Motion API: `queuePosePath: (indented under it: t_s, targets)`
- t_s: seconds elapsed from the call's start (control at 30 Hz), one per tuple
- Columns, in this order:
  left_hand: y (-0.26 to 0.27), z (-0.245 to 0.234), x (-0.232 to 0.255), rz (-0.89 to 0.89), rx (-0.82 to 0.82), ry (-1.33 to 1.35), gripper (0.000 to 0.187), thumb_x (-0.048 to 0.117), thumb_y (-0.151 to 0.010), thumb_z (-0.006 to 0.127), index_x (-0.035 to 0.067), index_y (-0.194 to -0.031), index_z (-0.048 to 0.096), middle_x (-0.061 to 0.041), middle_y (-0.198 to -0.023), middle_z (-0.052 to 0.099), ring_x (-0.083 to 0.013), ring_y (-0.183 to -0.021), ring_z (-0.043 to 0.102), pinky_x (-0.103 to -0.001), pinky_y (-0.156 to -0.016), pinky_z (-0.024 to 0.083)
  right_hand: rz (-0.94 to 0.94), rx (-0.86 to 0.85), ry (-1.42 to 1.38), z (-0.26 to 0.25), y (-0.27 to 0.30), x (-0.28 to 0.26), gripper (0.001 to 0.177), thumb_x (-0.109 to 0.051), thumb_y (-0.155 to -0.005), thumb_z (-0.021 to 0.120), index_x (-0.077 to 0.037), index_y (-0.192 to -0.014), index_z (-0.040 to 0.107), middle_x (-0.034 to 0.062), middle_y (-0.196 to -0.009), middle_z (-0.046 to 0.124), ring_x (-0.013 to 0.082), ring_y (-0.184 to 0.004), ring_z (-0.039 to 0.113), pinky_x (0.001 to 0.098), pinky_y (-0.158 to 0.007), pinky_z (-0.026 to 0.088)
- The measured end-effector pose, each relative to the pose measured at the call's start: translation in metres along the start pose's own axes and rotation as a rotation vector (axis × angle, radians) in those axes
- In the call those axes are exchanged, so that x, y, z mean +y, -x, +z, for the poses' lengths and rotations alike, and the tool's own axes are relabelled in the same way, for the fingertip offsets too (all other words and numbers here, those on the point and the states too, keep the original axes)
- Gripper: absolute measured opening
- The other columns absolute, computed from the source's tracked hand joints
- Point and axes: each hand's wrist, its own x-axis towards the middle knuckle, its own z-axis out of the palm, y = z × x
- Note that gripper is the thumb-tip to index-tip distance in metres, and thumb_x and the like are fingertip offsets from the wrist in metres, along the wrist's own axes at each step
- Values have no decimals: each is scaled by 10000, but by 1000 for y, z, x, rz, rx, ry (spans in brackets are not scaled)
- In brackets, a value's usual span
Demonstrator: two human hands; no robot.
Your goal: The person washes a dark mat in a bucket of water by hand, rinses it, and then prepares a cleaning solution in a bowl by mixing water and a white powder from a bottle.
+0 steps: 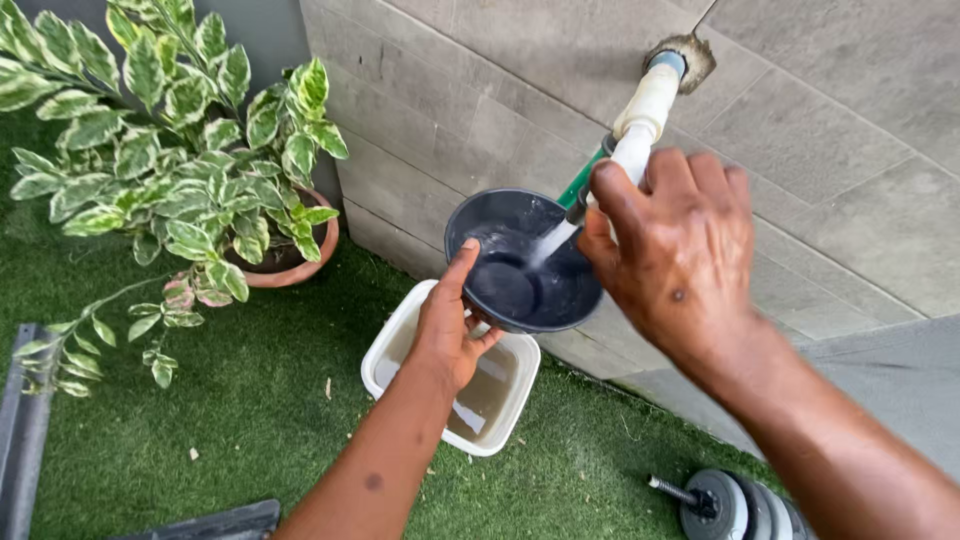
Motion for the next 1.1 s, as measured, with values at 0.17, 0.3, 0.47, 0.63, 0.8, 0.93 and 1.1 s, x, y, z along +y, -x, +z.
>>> queuePosePath:
  t_s: [0.17, 0.3, 0.47, 0.63, 0.8, 0.93, 1.1]
  targets:
    - [-1, -11, -12, 21, -7, -70, 615, 529, -715, 756, 181, -1213, 662, -22, -1170, 647, -191, -1097, 577, -544, -1030, 413, -85, -67, -43, -2, -3, 8, 229, -193, -886, 780, -84, -1048, 660, 126, -881, 588, 300, -805, 560, 471, -732, 409]
    - [0, -17, -15, -43, 39, -47, 545, 468, -750, 745, 176, -1203, 658, -39, -1183, 611, -217, -1109, 531, -548, -1036, 432, -45, -60, -93, -1, -4, 6, 225, -187, -892, 784, -83, -1042, 652, 116, -881, 585, 281, -815, 565, 469, -747, 414]
    - [-5, -23, -10, -71, 23, -57, 517, 429, -755, 724, 193, -1207, 641, -33, -1169, 613, -207, -1111, 551, -533, -1024, 445, -19, -77, -92, -2, -3, 4, 252, -177, -885, 795, -82, -1074, 657, 109, -887, 593, 282, -814, 564, 467, -739, 410]
    - [-1, -29, -5, -76, -48, -88, 572, 426, -731, 721, 155, -1224, 622, -50, -1187, 586, -210, -1101, 535, -535, -994, 441, 31, -111, -74, -4, -5, -1, 272, -183, -884, 794, -93, -1108, 670, 98, -883, 602, 285, -805, 568, 468, -732, 415]
    - [8, -20, 9, -111, -55, -106, 622, 409, -711, 730, 184, -1274, 595, -44, -1236, 580, -199, -1145, 546, -524, -1020, 456, 88, -109, -87, -6, -4, -5, 278, -199, -901, 794, -101, -1132, 673, 95, -905, 606, 285, -817, 585, 469, -729, 427]
    - [15, -15, 13, -113, -107, -134, 676, 424, -714, 740, 151, -1309, 574, -87, -1242, 563, -219, -1165, 549, -532, -1027, 460, 138, -108, -130, -8, -4, -8, 282, -192, -889, 796, -117, -1134, 680, 90, -888, 608, 300, -799, 590, 475, -721, 436]
    - [18, -13, 9, -132, -127, -195, 725, 469, -697, 718, 169, -1338, 561, -69, -1245, 576, -224, -1176, 536, -505, -1019, 433, 178, -115, -173, -9, -4, -10, 303, -168, -879, 800, -109, -1150, 679, 92, -866, 611, 302, -785, 600, 476, -729, 451]
